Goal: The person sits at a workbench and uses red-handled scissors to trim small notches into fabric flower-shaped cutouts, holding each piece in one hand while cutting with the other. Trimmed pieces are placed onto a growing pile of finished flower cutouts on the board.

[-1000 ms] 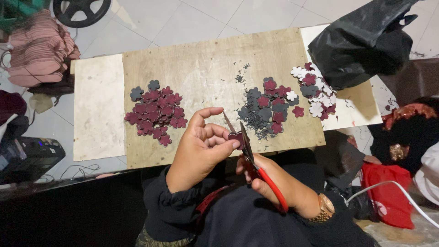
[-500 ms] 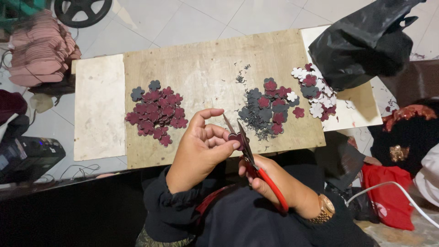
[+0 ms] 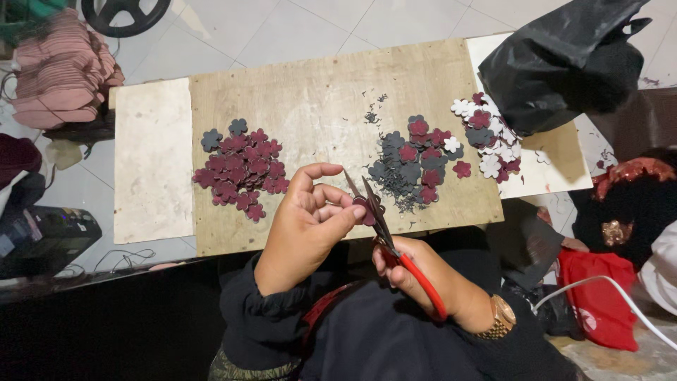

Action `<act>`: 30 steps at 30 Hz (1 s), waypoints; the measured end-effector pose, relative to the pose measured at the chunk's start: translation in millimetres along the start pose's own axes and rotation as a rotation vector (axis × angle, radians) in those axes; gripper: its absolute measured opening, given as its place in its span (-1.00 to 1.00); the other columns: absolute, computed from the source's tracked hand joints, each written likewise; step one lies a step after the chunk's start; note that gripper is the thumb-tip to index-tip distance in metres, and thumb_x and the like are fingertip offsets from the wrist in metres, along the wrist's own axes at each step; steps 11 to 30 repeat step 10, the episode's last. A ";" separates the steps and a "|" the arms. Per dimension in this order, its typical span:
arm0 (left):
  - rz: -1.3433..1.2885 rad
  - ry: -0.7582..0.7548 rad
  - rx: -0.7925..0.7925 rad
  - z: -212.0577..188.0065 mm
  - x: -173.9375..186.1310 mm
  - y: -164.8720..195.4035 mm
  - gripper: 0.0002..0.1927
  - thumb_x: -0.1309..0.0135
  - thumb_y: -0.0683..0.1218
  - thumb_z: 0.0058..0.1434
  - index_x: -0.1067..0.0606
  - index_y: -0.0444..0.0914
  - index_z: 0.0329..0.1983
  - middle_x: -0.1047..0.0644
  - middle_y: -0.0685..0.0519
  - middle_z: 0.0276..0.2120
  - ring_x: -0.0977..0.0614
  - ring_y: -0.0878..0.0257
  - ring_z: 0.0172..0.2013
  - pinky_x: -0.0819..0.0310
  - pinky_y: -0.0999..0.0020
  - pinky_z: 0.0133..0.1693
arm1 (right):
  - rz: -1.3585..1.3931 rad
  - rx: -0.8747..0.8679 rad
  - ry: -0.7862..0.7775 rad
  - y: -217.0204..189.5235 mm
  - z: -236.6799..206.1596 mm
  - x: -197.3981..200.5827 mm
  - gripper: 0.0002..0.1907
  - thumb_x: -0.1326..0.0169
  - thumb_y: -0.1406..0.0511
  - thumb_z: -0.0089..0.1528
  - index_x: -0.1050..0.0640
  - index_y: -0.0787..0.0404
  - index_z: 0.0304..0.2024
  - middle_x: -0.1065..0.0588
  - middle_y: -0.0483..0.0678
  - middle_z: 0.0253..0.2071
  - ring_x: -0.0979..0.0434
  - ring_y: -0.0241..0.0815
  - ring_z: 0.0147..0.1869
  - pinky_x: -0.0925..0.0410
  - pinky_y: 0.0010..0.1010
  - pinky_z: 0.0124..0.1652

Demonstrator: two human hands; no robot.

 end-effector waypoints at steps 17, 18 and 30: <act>-0.043 -0.092 0.001 -0.1 -4.6 -19.8 -0.57 -0.21 -0.36 0.23 -0.33 -0.41 0.11 -0.52 0.02 -0.21 -0.59 0.38 -0.25 -0.52 0.53 -0.20 | -0.003 0.120 -0.034 -15.0 0.4 -6.4 -0.07 0.07 -0.40 0.21 -0.40 0.31 0.07 -0.39 -0.09 -0.13 -0.36 -0.31 -0.15 -0.38 -0.48 -0.14; -0.043 -0.092 0.001 -0.1 -4.6 -19.8 -0.57 -0.21 -0.36 0.23 -0.33 -0.41 0.11 -0.52 0.02 -0.21 -0.59 0.38 -0.25 -0.52 0.53 -0.20 | -0.003 0.120 -0.034 -15.0 0.4 -6.4 -0.07 0.07 -0.40 0.21 -0.40 0.31 0.07 -0.39 -0.09 -0.13 -0.36 -0.31 -0.15 -0.38 -0.48 -0.14; -0.043 -0.092 0.001 -0.1 -4.6 -19.8 -0.57 -0.21 -0.36 0.23 -0.33 -0.41 0.11 -0.52 0.02 -0.21 -0.59 0.38 -0.25 -0.52 0.53 -0.20 | -0.003 0.120 -0.034 -15.0 0.4 -6.4 -0.07 0.07 -0.40 0.21 -0.40 0.31 0.07 -0.39 -0.09 -0.13 -0.36 -0.31 -0.15 -0.38 -0.48 -0.14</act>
Point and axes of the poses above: each hand's wrist, its own z-axis towards the middle knuckle, its own x-axis out of the back of the hand, y = z × x, the point moved 8 cm from there along z, towards the middle knuckle
